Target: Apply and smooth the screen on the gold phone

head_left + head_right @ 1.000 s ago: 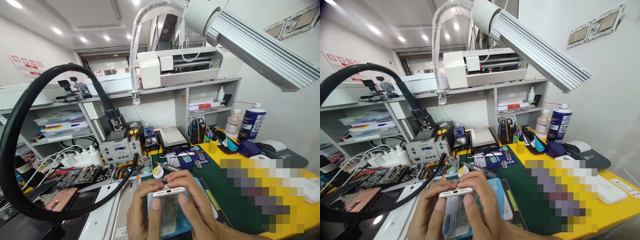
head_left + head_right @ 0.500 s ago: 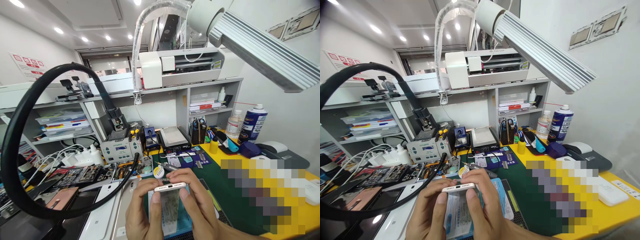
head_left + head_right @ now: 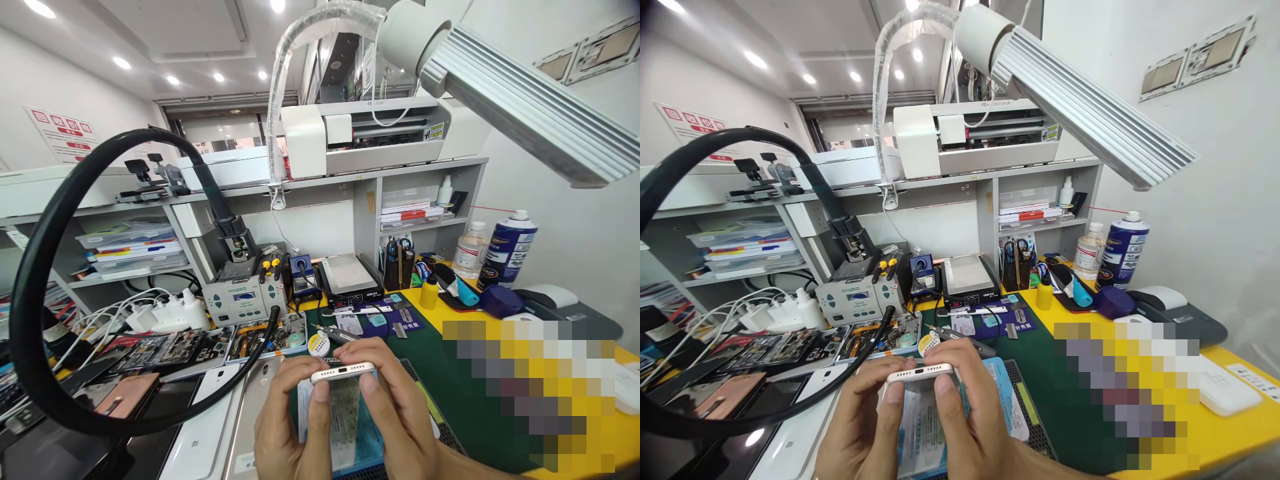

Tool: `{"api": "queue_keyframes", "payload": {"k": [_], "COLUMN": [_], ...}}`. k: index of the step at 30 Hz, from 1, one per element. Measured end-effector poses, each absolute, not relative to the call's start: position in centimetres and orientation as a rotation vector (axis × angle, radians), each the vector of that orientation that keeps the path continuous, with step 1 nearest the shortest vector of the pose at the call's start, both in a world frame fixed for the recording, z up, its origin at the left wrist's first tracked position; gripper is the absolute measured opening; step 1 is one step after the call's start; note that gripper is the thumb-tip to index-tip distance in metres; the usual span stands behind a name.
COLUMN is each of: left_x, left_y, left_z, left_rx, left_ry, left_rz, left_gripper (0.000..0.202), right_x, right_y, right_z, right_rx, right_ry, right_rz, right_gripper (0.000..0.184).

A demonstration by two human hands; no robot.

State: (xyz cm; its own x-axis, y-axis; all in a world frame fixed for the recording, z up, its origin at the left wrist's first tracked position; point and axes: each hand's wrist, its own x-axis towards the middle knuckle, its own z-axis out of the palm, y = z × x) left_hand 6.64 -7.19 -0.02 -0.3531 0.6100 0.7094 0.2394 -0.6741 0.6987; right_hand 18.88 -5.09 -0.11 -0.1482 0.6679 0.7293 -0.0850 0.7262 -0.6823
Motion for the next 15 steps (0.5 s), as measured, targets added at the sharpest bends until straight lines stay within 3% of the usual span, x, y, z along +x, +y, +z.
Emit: {"api": "queue_keyframes", "payload": {"k": [15], "left_x": [5.85], "left_y": [-6.95], "left_z": [0.23], "left_rx": [1.707], "left_ry": [1.046], "left_rz": [2.179], "left_gripper": [0.012], "right_x": [18.68], "right_y": [-4.97], "right_z": [0.09], "right_rx": [-0.489], "right_ry": [-1.647], "right_rz": [0.685], "right_gripper": [0.025]}}
